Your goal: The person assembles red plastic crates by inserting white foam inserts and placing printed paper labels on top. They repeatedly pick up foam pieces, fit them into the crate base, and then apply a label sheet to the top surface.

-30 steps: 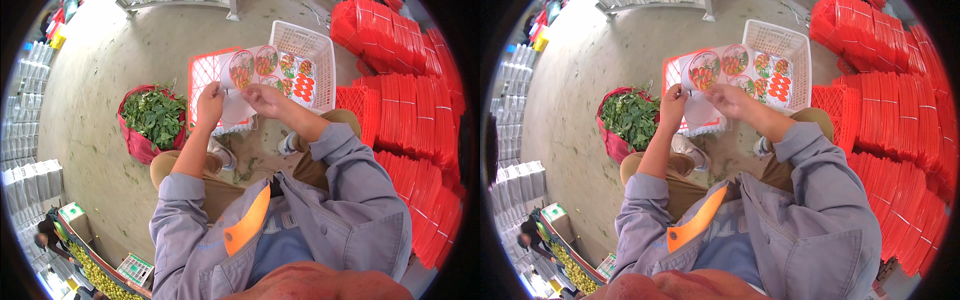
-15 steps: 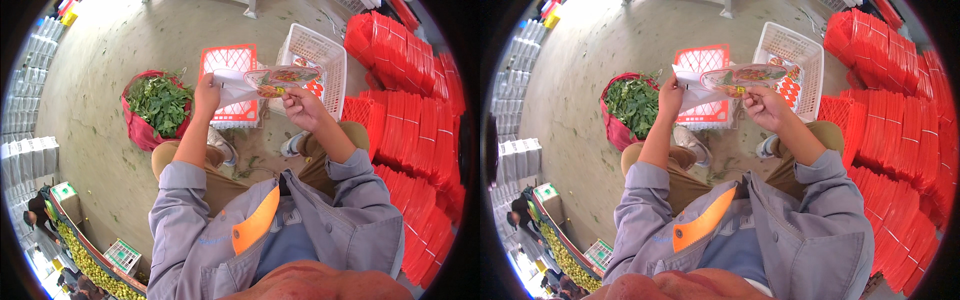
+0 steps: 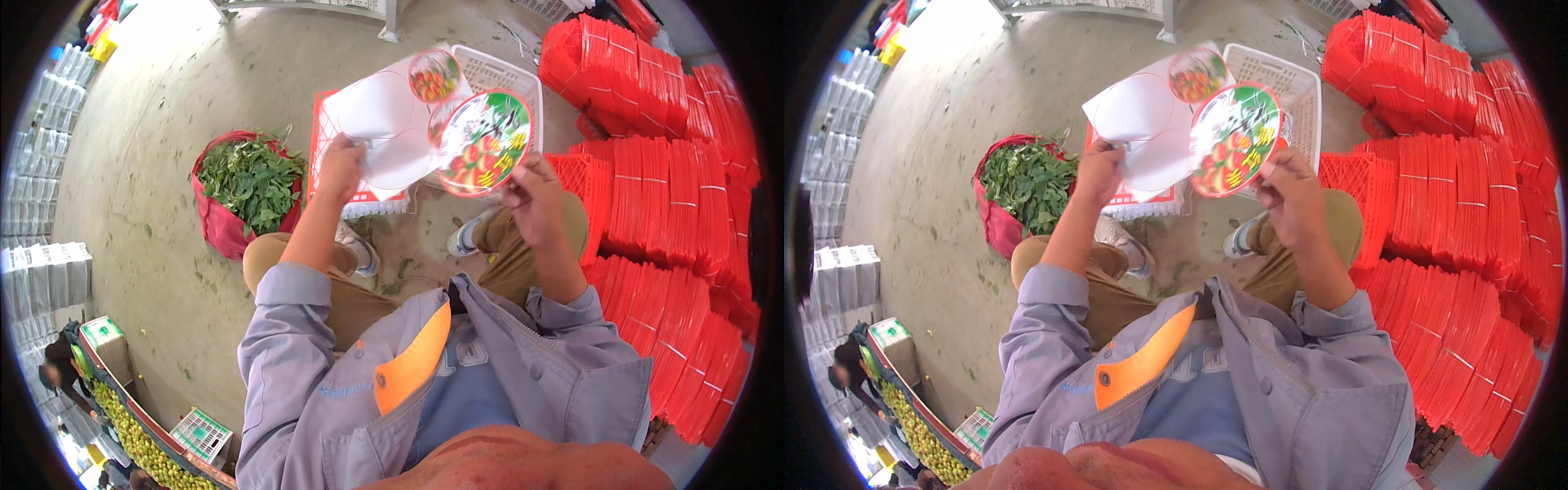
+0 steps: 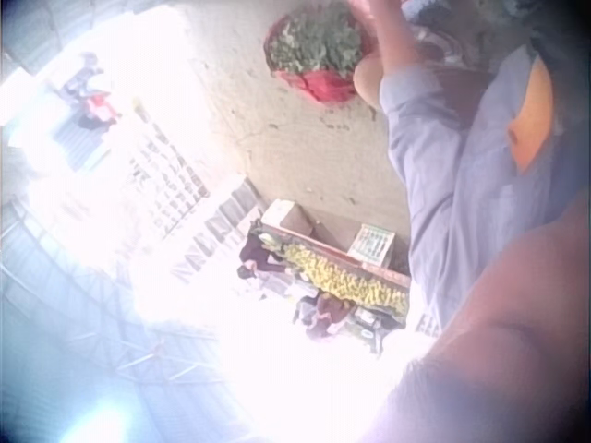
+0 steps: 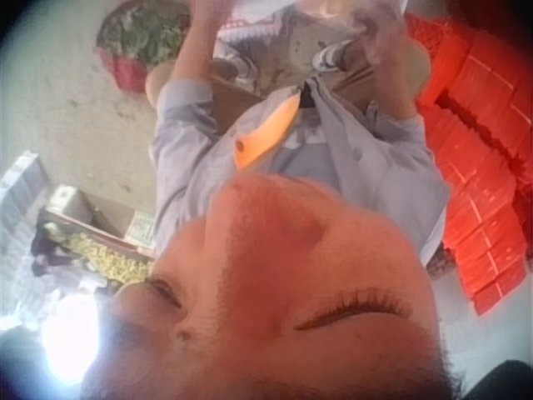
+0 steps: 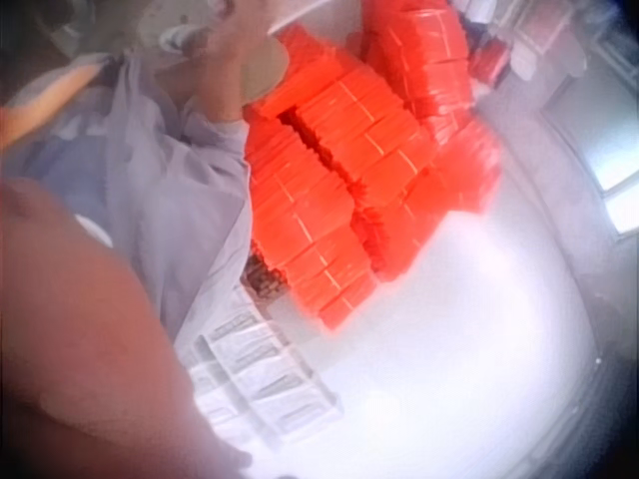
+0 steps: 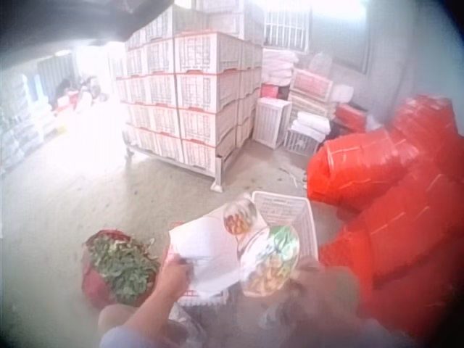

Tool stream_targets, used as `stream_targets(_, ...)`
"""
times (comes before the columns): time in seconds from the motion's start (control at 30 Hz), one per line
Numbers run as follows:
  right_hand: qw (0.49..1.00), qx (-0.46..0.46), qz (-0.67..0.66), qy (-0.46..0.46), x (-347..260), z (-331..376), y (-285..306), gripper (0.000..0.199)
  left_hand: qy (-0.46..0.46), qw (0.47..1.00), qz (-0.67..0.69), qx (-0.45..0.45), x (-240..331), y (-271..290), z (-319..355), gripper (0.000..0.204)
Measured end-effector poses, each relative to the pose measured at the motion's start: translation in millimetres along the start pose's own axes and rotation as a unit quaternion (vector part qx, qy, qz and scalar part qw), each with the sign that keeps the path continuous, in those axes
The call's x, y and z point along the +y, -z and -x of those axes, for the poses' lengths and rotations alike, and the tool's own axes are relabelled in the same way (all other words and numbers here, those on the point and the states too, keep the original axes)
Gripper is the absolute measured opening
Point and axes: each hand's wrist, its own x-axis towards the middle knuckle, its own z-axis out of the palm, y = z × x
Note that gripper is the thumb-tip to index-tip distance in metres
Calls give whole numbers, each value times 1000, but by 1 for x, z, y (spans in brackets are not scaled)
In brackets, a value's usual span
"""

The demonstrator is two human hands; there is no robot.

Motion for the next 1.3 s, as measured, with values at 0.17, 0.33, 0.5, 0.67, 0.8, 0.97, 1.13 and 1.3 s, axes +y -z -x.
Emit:
stream_targets(0.17,991,-46,-10,126,-36,-23,-16,5,80,975,201,-43,-55,-39,14,44)
stream_targets(0.33,988,-156,13,9,-17,-97,-35,9,186,945,267,-22,-165,-82,30,52)
stream_targets(0.5,984,-142,57,-88,96,-187,-51,8,189,980,-53,43,-220,-58,37,41)
stream_targets(0.67,975,-71,87,-192,207,-258,-69,12,104,811,-573,58,-182,-29,23,25)
stream_targets(0.8,978,-6,79,-194,277,-278,-71,12,-26,808,-518,279,-123,12,-19,25)
stream_targets(0.97,967,6,122,-223,317,-283,-59,14,36,787,-430,442,-114,63,-42,22)
stream_targets(1.13,963,28,147,-223,329,-286,-60,13,-124,772,-448,433,-125,79,-68,28)
stream_targets(1.3,958,40,164,-232,338,-288,-61,14,-144,771,-481,393,-131,82,-98,32)
